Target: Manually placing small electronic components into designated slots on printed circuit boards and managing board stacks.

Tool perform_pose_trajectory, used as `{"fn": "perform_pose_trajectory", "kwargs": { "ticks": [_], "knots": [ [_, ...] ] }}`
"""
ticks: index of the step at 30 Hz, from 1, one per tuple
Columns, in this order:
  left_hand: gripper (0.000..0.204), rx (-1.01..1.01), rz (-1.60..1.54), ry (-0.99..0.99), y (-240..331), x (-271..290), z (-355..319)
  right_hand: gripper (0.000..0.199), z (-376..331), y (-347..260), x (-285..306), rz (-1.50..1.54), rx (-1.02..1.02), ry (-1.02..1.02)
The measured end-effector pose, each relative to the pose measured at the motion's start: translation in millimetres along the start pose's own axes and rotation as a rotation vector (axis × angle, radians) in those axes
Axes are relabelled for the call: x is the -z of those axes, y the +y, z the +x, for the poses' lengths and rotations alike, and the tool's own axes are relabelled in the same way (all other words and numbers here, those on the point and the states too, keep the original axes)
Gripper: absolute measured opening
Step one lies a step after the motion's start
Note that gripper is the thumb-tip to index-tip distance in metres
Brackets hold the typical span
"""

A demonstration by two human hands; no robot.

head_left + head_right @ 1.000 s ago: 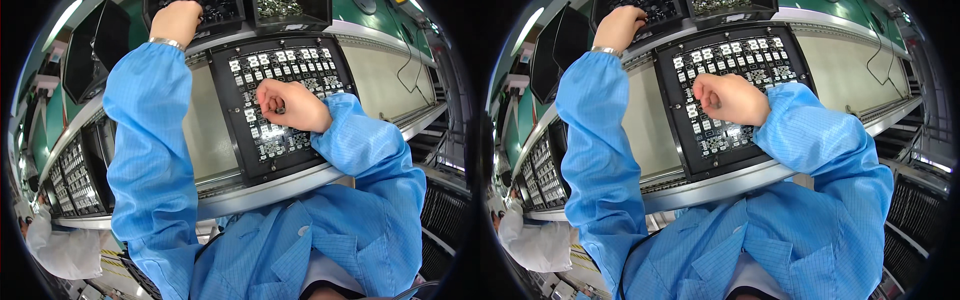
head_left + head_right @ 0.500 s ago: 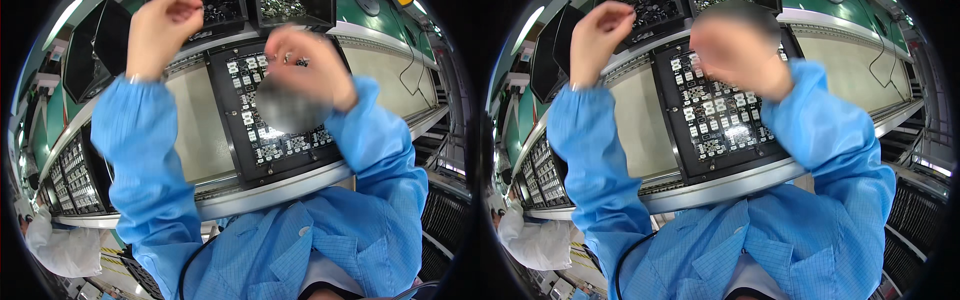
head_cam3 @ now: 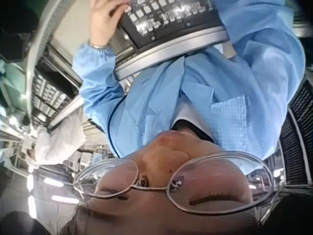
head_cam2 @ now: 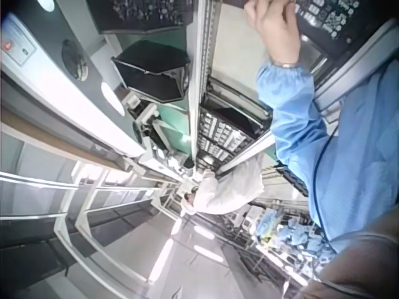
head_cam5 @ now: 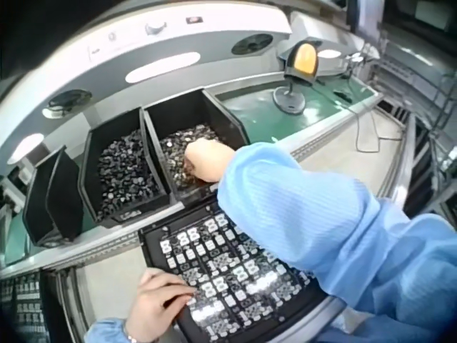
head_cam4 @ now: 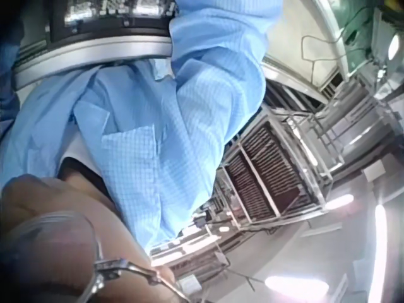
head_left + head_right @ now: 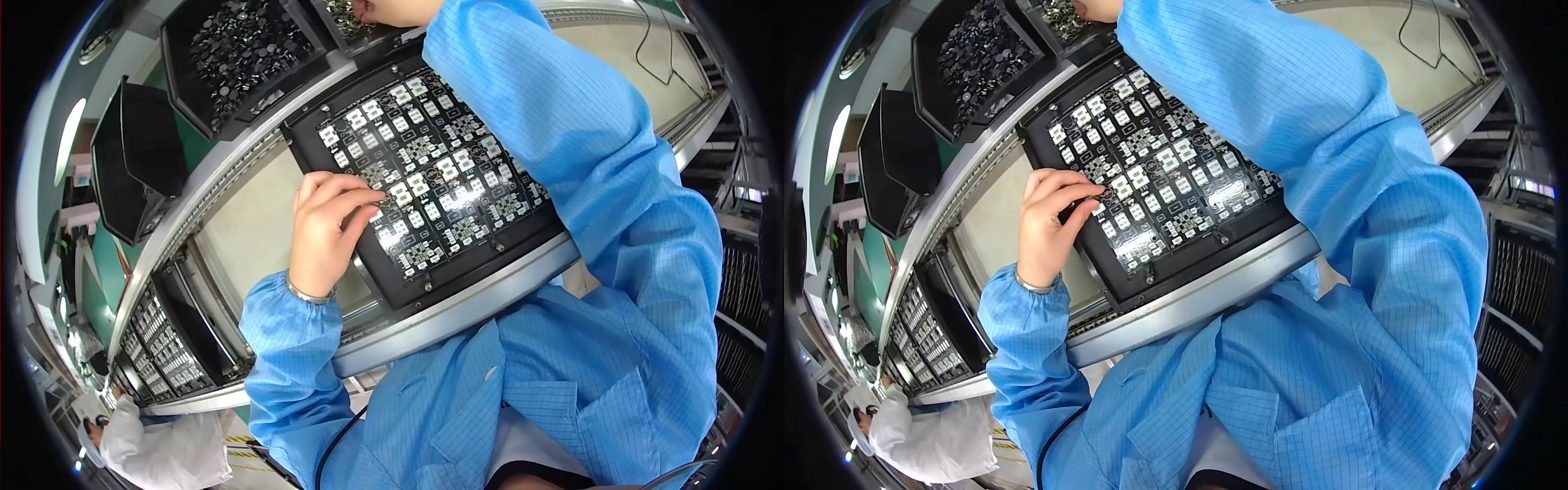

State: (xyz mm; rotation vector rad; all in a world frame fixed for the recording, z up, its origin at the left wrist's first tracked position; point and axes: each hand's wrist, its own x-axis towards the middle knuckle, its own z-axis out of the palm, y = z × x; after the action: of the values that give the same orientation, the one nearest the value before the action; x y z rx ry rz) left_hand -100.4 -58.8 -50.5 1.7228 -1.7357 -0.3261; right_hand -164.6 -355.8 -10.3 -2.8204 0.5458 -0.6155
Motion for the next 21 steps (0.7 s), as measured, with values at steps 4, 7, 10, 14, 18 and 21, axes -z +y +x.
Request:
{"fn": "perform_pose_trajectory", "kwargs": {
  "ticks": [4, 7, 10, 14, 18, 21],
  "knots": [
    [0.019, -0.015, 0.052, 0.007, 4.2, 0.9, 2.8, 0.011, -0.3, -2.3, 2.1, -0.007, 0.021, 0.042],
    [0.019, -0.057, 0.108, 0.005, 8.3, 0.9, 4.6, 0.012, -3.1, -1.8, 3.6, 0.082, 0.086, 0.082],
    [0.021, -0.118, 0.222, -0.002, 13.8, 1.9, 6.7, 0.012, 0.4, 3.7, -0.8, 0.056, 0.129, 0.162],
    [0.021, -0.168, 0.326, 0.001, 17.7, 4.1, 6.4, 0.011, -1.0, 0.4, 4.5, 0.070, 0.159, 0.171],
    [0.022, -0.177, 0.364, -0.015, 20.0, 4.3, 6.7, 0.012, -2.2, 2.6, 7.6, 0.117, 0.168, 0.164],
    [0.022, -0.172, 0.386, -0.032, 21.6, 5.4, 7.0, 0.012, -3.5, 2.5, 11.1, 0.120, 0.197, 0.161]
  ]
}}
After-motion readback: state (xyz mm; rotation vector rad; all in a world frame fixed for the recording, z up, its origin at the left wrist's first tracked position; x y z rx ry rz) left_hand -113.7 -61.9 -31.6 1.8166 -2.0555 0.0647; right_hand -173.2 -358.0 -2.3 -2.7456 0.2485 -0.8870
